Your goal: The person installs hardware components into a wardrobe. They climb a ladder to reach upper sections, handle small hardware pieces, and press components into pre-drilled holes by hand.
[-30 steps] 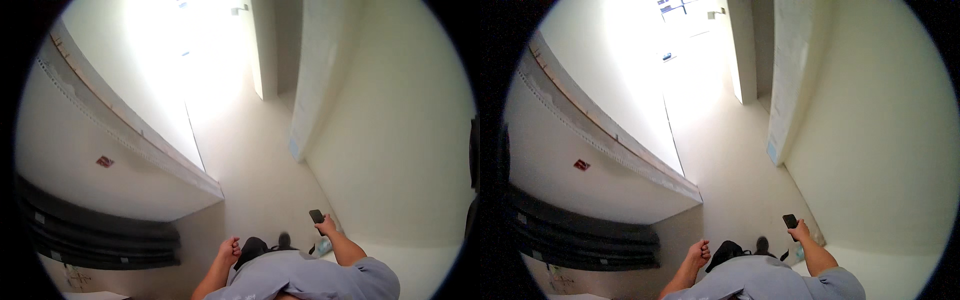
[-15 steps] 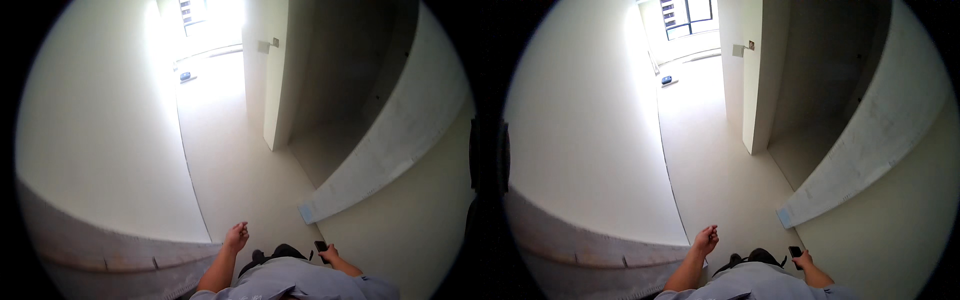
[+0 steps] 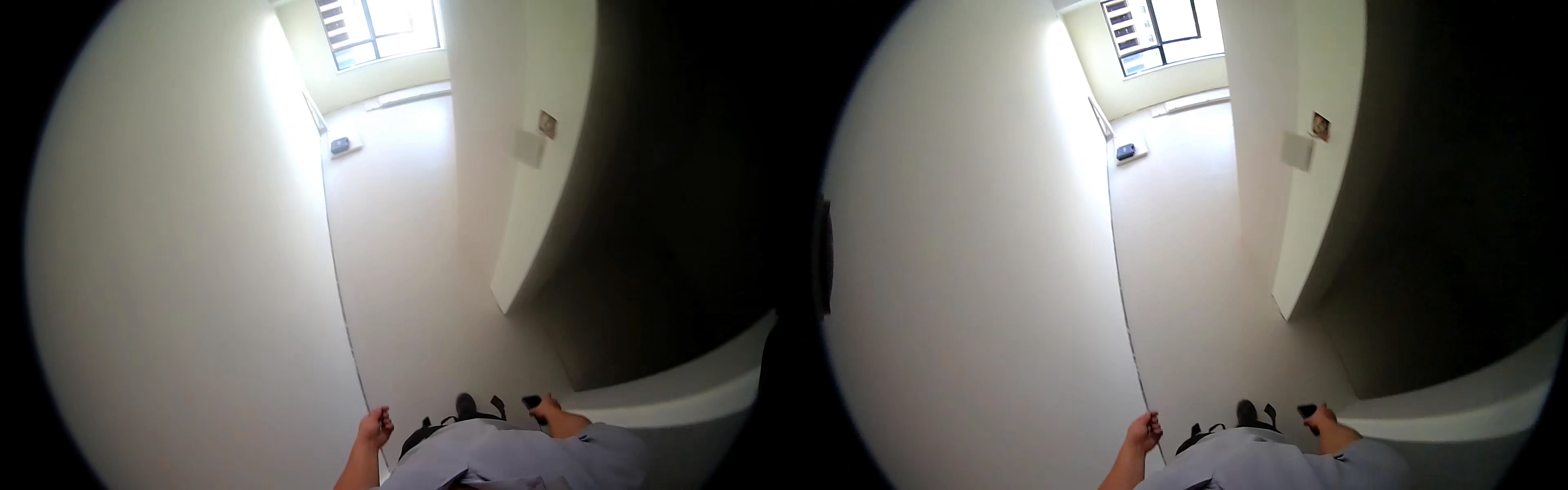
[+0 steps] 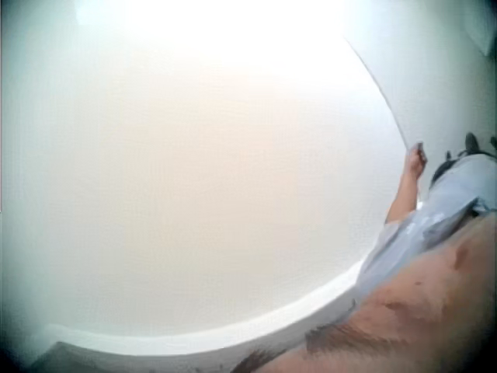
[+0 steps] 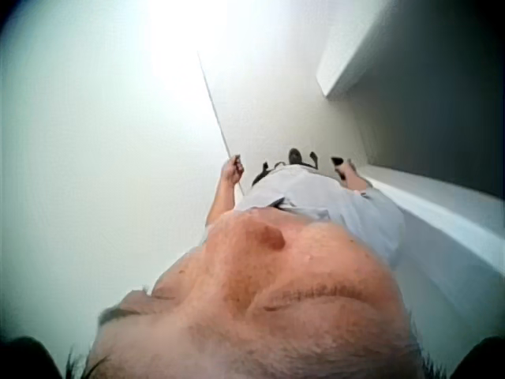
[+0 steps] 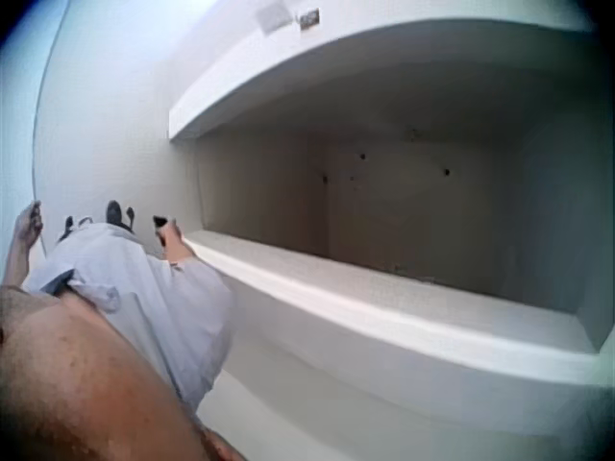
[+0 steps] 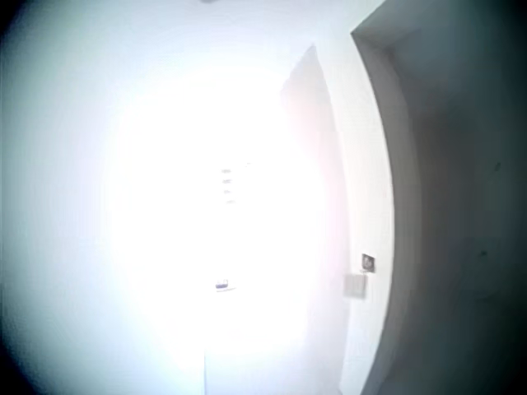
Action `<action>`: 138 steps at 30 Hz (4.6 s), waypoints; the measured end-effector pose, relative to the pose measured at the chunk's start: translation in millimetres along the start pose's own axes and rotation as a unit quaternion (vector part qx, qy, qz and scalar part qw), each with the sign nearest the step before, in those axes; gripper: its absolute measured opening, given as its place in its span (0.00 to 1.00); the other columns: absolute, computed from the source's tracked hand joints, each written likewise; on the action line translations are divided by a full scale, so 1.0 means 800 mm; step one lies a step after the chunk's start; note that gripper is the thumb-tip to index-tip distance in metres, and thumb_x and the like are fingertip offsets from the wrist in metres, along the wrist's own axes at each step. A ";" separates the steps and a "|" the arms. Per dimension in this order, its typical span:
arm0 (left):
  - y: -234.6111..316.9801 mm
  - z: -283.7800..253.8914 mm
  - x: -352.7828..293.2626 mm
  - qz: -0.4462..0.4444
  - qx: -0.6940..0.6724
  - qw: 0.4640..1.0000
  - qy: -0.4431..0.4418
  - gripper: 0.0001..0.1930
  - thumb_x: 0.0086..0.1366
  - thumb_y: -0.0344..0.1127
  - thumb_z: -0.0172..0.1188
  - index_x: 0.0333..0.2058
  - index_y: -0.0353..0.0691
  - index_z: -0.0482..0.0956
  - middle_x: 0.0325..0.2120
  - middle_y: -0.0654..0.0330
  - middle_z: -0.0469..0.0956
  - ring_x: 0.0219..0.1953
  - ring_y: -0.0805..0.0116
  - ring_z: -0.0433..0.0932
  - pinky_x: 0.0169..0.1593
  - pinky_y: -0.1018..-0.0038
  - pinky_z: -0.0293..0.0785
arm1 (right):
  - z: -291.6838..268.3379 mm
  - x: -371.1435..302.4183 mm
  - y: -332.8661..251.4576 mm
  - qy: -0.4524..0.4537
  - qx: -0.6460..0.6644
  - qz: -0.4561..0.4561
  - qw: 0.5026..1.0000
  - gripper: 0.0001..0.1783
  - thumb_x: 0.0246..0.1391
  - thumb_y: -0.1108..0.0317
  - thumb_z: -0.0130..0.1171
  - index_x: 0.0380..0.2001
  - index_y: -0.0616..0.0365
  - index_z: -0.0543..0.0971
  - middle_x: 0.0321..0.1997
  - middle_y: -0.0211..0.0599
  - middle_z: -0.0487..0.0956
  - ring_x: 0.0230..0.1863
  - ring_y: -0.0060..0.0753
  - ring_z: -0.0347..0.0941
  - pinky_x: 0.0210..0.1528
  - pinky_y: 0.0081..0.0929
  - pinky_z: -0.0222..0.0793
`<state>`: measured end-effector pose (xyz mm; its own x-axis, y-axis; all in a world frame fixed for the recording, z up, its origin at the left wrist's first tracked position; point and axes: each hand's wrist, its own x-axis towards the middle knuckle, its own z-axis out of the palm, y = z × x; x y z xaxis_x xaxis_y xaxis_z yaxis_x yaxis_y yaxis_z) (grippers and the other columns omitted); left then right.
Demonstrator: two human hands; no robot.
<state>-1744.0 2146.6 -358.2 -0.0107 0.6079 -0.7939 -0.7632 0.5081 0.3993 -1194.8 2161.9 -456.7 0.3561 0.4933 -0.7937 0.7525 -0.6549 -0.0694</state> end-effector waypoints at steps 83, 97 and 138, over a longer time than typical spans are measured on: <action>0.942 1.941 1.500 -0.331 0.662 0.668 -0.075 0.14 0.75 0.35 0.53 0.53 0.34 0.72 0.26 0.63 0.72 0.23 0.76 0.66 0.26 0.81 0.66 | -1.228 1.239 -1.014 0.358 0.373 0.522 0.679 0.41 0.54 0.55 0.69 0.64 0.59 0.61 0.62 0.55 0.68 0.61 0.57 0.68 0.59 0.48 0.72; 0.801 2.280 1.666 -0.445 0.672 0.522 -0.280 0.13 0.74 0.31 0.53 0.51 0.29 0.75 0.35 0.57 0.80 0.29 0.75 0.71 0.32 0.80 0.67 | -1.470 1.239 -1.244 0.406 0.519 0.192 0.727 0.13 0.55 0.60 0.62 0.38 0.56 0.80 0.36 0.41 0.83 0.37 0.48 0.80 0.42 0.41 0.75; 0.310 2.784 1.656 -0.444 0.717 0.149 -0.516 0.11 0.72 0.41 0.57 0.35 0.40 0.79 0.26 0.64 0.76 0.24 0.76 0.69 0.29 0.78 0.67 | -2.066 1.352 -1.156 0.495 0.517 0.185 0.673 0.16 0.52 0.53 0.68 0.31 0.56 0.81 0.30 0.40 0.81 0.34 0.44 0.79 0.37 0.38 0.73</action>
<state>-508.1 4436.9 -289.7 0.3520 -0.6938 -0.6283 0.7638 -0.1752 0.6213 -589.4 4247.3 -251.9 0.9933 -0.0093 -0.1150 -0.0947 -0.6343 -0.7673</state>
